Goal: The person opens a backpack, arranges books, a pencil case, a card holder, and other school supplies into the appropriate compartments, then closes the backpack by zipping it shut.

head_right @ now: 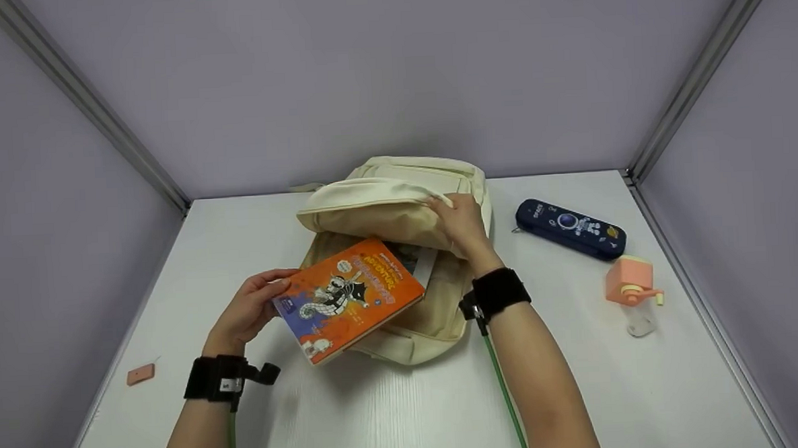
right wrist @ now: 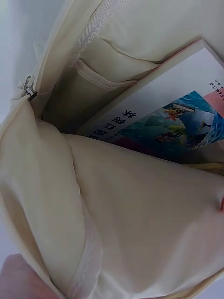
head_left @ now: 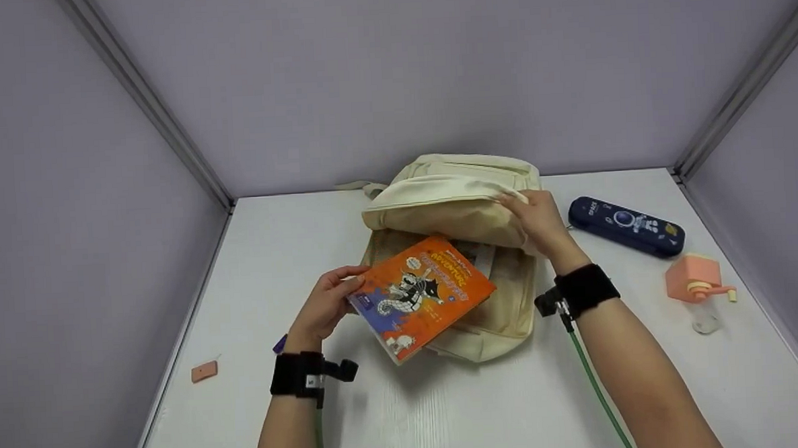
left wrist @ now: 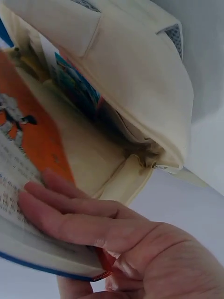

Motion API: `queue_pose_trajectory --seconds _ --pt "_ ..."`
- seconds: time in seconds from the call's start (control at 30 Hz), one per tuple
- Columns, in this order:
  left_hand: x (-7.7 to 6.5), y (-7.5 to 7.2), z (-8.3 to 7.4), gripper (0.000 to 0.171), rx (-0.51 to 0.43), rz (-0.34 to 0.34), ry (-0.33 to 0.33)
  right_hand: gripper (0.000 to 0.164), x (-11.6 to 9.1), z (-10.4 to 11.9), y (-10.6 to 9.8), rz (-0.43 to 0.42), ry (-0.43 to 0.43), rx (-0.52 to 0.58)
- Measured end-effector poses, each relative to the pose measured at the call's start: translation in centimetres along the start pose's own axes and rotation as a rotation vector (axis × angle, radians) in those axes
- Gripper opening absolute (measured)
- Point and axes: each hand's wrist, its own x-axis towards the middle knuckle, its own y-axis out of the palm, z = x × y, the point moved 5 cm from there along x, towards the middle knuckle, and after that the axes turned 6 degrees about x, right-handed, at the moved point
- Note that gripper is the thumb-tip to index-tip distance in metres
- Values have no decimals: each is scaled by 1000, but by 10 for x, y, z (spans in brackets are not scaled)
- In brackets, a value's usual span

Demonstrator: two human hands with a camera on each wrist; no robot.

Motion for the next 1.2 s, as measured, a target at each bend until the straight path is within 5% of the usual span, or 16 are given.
queue_pose_trajectory --seconds 0.4,0.67,0.93,1.2 --pt "9 30 16 42 -17 -37 -87 36 -5 3 1 -34 -43 -64" --pt "7 44 23 68 136 38 -118 34 -5 0 1 -29 -21 -64" --pt "7 41 26 52 228 -80 -187 35 -7 1 1 -17 -28 -50" --pt "17 50 28 34 156 -214 -145 40 -7 -2 2 4 -45 -37"
